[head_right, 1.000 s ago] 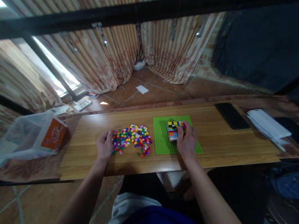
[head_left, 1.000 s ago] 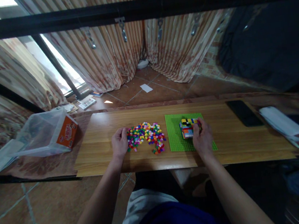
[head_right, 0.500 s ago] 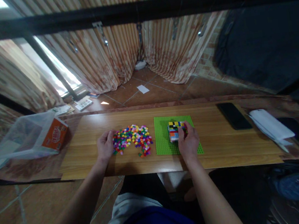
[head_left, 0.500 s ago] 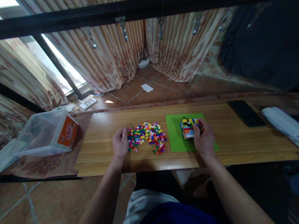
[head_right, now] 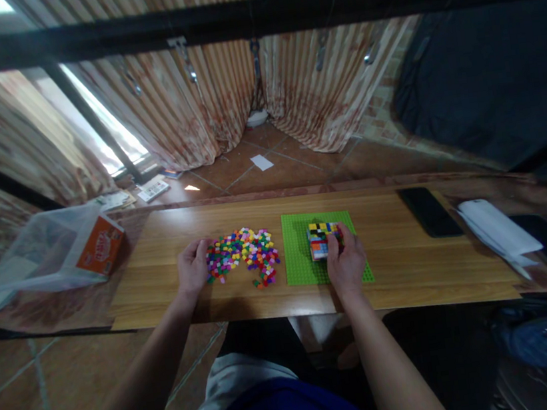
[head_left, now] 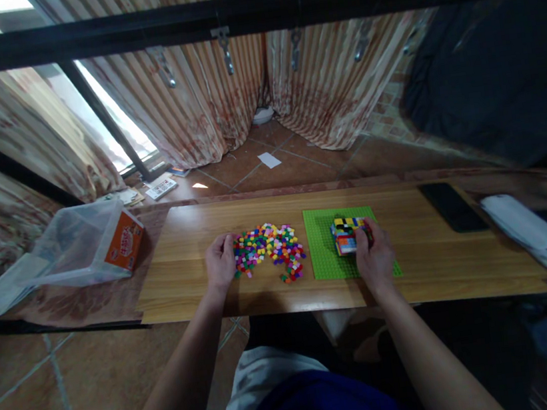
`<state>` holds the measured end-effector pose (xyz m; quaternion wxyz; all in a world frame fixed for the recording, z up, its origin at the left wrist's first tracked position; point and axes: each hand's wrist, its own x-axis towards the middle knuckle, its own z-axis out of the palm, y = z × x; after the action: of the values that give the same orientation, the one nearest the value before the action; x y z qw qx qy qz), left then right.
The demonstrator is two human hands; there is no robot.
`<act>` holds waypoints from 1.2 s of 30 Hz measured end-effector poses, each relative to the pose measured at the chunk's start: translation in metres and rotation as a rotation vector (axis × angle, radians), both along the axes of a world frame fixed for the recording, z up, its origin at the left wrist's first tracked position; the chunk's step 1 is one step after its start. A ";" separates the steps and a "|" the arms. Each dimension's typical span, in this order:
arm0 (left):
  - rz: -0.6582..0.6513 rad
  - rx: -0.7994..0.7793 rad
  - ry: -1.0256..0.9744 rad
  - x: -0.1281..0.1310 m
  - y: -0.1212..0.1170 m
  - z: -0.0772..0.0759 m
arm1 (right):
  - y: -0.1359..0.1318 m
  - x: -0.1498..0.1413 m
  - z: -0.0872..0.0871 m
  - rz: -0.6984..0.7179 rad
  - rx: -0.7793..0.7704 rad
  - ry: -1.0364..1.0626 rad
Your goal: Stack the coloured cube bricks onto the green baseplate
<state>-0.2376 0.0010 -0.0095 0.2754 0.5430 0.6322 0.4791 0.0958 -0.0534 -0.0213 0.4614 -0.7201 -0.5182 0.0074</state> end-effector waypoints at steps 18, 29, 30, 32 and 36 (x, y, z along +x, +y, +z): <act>-0.014 0.016 -0.027 0.003 -0.001 0.006 | 0.000 0.000 0.000 0.016 0.006 -0.021; -0.006 0.025 -0.021 0.001 0.000 0.001 | 0.000 0.001 -0.001 0.017 0.006 -0.030; -0.008 0.028 -0.019 0.001 0.000 0.001 | 0.000 0.001 -0.001 0.017 0.006 -0.030; -0.010 0.031 -0.008 0.000 0.000 0.001 | 0.000 0.002 -0.002 0.017 0.005 -0.030; -0.012 0.027 0.001 0.000 0.000 0.001 | 0.000 0.002 -0.003 0.013 0.005 -0.031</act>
<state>-0.2375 0.0010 -0.0083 0.2707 0.5506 0.6226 0.4858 0.0977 -0.0533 -0.0243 0.4551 -0.7155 -0.5300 -0.0020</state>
